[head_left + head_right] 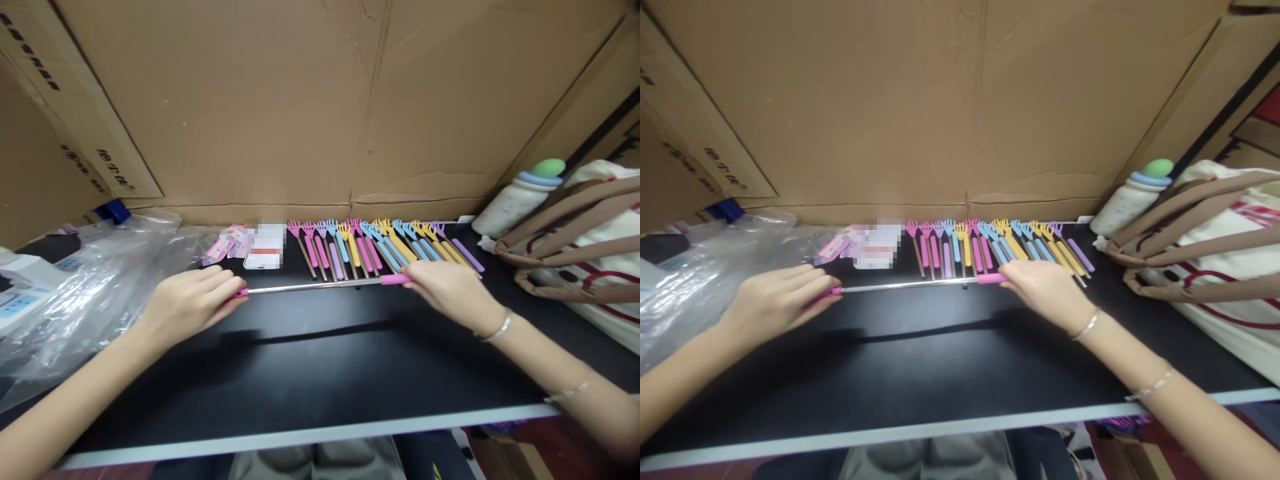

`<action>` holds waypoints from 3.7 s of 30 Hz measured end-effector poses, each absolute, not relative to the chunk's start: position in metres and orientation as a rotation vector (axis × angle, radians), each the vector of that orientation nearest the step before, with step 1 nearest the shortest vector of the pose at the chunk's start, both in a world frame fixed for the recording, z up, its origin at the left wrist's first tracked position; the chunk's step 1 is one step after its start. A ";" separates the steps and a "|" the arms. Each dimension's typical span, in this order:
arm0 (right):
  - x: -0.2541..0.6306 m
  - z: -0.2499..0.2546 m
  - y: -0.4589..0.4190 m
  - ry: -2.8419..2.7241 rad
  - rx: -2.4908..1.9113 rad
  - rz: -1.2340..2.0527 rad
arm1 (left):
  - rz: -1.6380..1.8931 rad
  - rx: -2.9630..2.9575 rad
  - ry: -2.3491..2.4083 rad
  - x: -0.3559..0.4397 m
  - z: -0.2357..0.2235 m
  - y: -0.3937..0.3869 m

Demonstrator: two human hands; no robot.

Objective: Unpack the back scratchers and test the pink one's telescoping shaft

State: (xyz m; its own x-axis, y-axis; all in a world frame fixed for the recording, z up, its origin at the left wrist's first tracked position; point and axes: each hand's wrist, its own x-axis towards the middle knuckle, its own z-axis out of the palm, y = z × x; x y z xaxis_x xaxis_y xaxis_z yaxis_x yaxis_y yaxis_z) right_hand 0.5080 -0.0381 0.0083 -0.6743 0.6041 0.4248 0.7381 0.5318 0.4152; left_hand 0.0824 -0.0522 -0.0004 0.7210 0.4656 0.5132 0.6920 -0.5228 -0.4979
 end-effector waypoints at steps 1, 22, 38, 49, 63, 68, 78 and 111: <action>0.496 0.009 -0.040 -2.521 -1.123 -0.845 | -0.438 -2.208 -0.881 0.089 0.001 -0.052; 0.431 0.014 -0.060 -2.516 -1.011 -0.662 | -0.511 -2.271 -0.975 0.147 0.007 -0.061; 0.608 0.002 -0.035 -2.490 -1.365 -1.057 | -0.148 -2.152 -1.288 0.023 -0.011 -0.072; 0.689 0.002 -0.044 -2.370 -1.853 -0.704 | -0.228 -1.993 -1.334 -0.011 0.012 -0.067; 0.657 -0.003 -0.033 -2.435 -1.654 -0.757 | -0.281 -1.977 -1.310 -0.012 0.007 -0.054; 0.578 -0.001 -0.030 -2.541 -1.331 -0.680 | -0.377 -2.129 -1.006 0.038 0.007 -0.046; 0.484 0.003 -0.058 -2.570 -1.018 -0.599 | -0.649 -2.281 -0.990 0.111 -0.001 -0.064; 0.649 -0.001 -0.039 -2.441 -1.556 -1.138 | -0.327 -1.960 -1.307 -0.021 0.000 -0.056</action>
State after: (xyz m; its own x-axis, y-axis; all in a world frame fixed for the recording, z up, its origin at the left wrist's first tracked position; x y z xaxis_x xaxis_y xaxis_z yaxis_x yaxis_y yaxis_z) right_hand 0.6487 -0.0387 -0.0009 -0.4991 0.7737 0.3904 0.7965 0.2320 0.5584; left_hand -0.0211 -0.0559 -0.0003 0.4473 0.6850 0.5750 0.8751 -0.2023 -0.4396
